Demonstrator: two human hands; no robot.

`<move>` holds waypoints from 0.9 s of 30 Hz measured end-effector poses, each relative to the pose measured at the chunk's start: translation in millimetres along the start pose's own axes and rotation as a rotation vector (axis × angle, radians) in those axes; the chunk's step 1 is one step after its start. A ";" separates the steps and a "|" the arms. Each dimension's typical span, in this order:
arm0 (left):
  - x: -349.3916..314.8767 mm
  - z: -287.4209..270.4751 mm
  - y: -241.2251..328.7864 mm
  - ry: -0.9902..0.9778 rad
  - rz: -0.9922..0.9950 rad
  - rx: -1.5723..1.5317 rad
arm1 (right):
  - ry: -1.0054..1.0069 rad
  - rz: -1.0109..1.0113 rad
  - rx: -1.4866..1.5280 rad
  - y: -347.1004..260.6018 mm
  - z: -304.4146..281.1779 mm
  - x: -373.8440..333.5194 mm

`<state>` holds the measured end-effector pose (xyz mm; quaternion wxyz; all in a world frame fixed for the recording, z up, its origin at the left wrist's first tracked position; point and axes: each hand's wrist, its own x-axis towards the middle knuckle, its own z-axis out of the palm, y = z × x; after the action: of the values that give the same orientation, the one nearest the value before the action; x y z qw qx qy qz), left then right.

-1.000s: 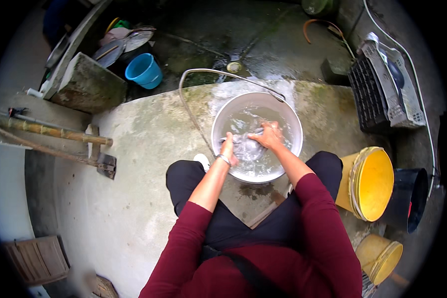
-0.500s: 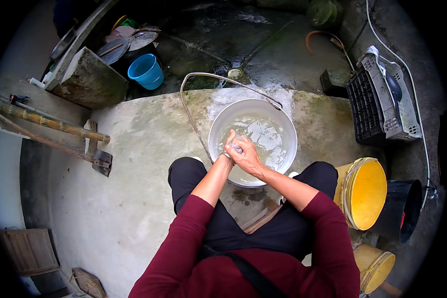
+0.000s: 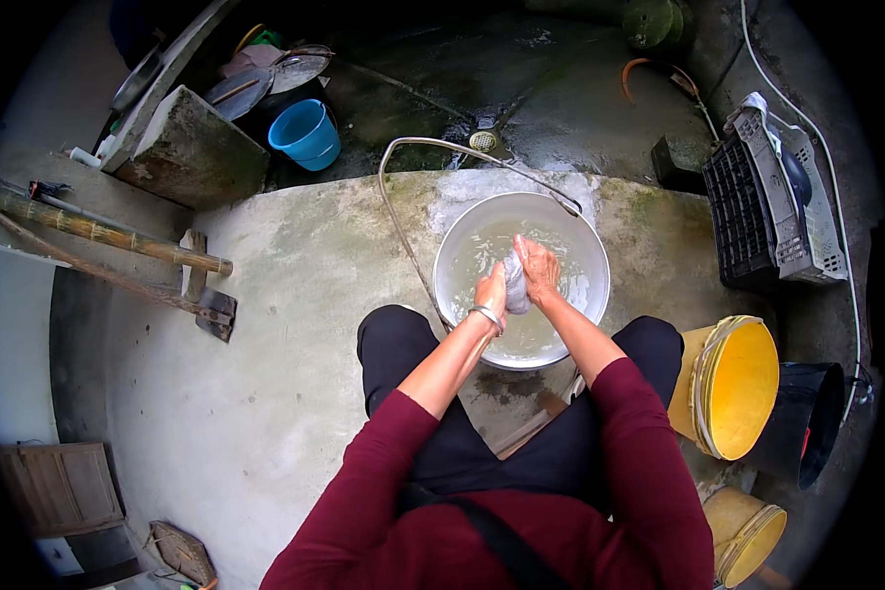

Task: The person sits on a small stool and washes a grey cloth in a white bucket of water. They repeatedly submerge, scrub, and wring the cloth by hand, then use it to wipe their hands and legs before standing up.

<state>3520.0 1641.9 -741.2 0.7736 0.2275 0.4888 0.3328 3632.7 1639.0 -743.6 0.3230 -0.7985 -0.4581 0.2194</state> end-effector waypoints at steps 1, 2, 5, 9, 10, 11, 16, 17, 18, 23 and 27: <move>-1.2 -7.0 1.0 0.012 -0.035 -0.007 | 0.004 0.037 -0.071 3.4 5.2 2.9; -14.1 2.2 9.0 0.009 -0.089 -0.013 | 0.018 0.092 -0.156 16.6 8.8 5.0; -19.2 -0.6 27.6 0.053 -0.213 0.041 | 0.244 0.246 -0.221 33.9 22.4 6.3; -4.6 -17.7 20.7 0.145 -0.260 0.106 | -0.855 0.005 -0.077 47.5 18.2 8.0; 1.5 -24.6 18.5 0.156 -0.280 0.126 | -0.778 0.118 -0.011 51.3 18.4 8.2; 4.7 -34.1 17.3 0.180 -0.300 0.143 | -0.635 0.101 -0.189 42.2 15.5 2.9; 6.3 -29.0 10.2 0.123 -0.363 0.157 | -0.401 0.107 -0.064 45.7 25.3 -0.2; 12.8 -29.0 7.8 0.102 -0.377 0.134 | -0.390 0.177 0.174 50.2 30.9 -2.3; 14.9 -32.9 7.4 0.096 -0.391 0.104 | -0.544 0.265 0.572 31.7 29.3 -9.9; 9.2 -19.4 13.6 -0.060 -0.336 -0.115 | -0.458 0.012 0.457 -42.9 -22.0 -40.4; 48.1 -55.2 -5.8 -0.636 -0.340 -0.354 | -0.373 -0.335 0.532 -72.8 -47.6 -59.6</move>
<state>3486.1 1674.9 -797.3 0.9576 0.0983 0.1908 0.1922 3591.6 1599.0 -655.1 0.4619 -0.5465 -0.5605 0.4170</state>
